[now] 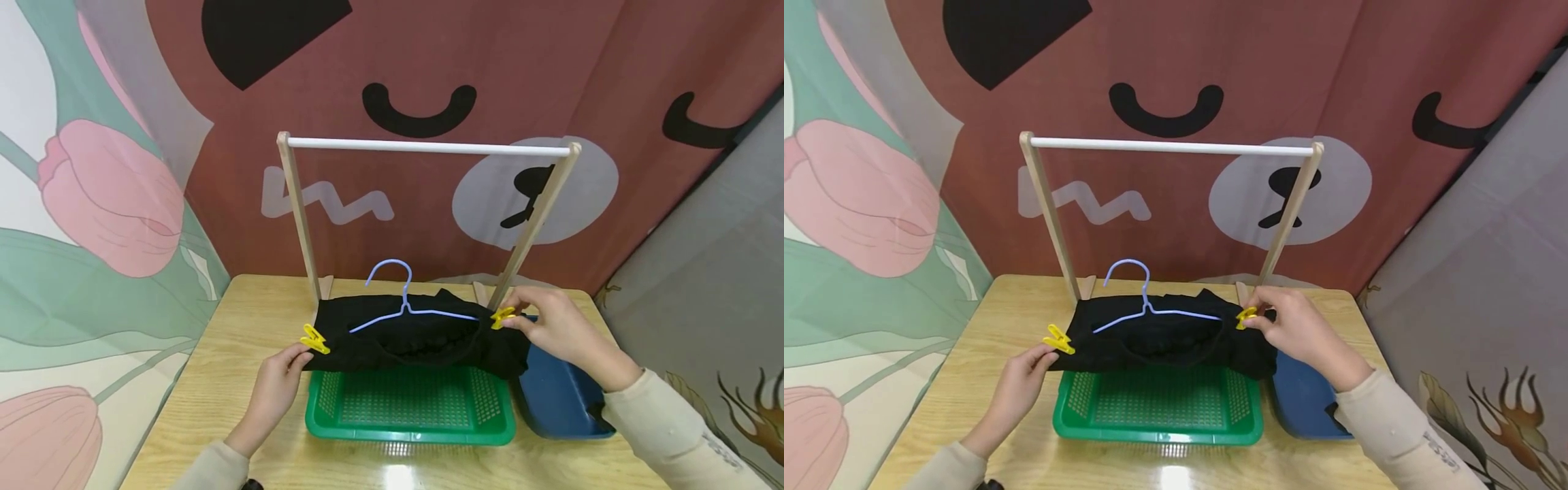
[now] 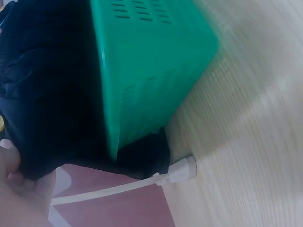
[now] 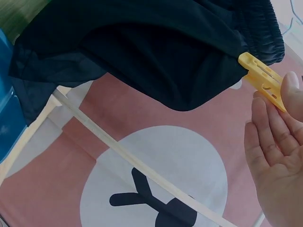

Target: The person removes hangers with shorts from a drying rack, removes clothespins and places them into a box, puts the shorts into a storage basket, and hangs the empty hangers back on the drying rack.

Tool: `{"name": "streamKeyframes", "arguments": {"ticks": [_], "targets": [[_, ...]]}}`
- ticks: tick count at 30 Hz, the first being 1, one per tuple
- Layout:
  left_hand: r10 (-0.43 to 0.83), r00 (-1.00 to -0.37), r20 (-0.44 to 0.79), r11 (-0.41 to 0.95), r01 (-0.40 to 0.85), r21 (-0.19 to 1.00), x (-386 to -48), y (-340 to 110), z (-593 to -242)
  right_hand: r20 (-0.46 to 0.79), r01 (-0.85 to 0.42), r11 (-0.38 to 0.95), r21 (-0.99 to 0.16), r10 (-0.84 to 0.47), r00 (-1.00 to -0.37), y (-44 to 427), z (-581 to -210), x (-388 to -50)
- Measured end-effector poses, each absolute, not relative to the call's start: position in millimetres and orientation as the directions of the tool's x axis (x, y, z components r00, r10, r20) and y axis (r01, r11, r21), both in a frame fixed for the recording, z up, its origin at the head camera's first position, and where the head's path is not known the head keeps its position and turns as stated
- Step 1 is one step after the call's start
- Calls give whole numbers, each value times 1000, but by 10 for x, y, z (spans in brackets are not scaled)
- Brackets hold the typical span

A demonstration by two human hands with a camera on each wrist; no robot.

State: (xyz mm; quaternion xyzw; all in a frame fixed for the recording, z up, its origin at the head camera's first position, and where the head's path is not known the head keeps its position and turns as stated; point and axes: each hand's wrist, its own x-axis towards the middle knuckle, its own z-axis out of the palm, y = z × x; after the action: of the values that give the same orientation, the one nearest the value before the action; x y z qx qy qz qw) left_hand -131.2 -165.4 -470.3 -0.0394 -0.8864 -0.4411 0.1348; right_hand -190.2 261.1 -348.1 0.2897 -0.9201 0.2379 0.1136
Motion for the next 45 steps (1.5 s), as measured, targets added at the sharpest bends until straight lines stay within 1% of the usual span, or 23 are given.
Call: {"name": "streamKeyframes", "arguments": {"ticks": [8, 13, 18, 24, 27, 32, 37, 41, 45], "targets": [[-142, -972, 187, 538, 83, 839, -1316, -1604, -4675, 425, -592, 727, -349, -441, -791, 2641, -3459, -1859], [-160, -978, 134, 494, 38, 869, -1331, -1599, -4664, 475, -601, 739, -304, -429, -768, 2680, -3421, -1842], [-166, -978, 122, 470, 30, 882, -1334, -1605, -4672, 490, -612, 738, -284, -437, -755, 2745, -3408, -1858], [-176, -977, 117, 479, 18, 878, -1304, -1615, -4680, 518, -642, 733, -225, -468, -716, 2852, -3417, -1901], [-178, -978, 108, 478, 10, 879, -1297, -1617, -4687, 510, -652, 731, -204, -489, -708, 2913, -3413, -1911], [-177, -979, 103, 472, 7, 882, -1314, -1619, -4700, 465, -631, 753, -187, -498, -732, 3027, -3424, -1924], [-180, -978, 102, 465, 7, 886, -1317, -1623, -4709, 384, -587, 784, -204, -487, -784, 3166, -3482, -1958], [-186, -977, 105, 462, 7, 887, -1313, -1616, -4711, 264, -526, 821, -221, -469, -843, 3281, -3534, -2002], [-191, -976, 102, 470, 0, 883, -1310, -1610, -4714, 108, -439, 864, -245, -426, -898, 3374, -3594, -2052]]}}
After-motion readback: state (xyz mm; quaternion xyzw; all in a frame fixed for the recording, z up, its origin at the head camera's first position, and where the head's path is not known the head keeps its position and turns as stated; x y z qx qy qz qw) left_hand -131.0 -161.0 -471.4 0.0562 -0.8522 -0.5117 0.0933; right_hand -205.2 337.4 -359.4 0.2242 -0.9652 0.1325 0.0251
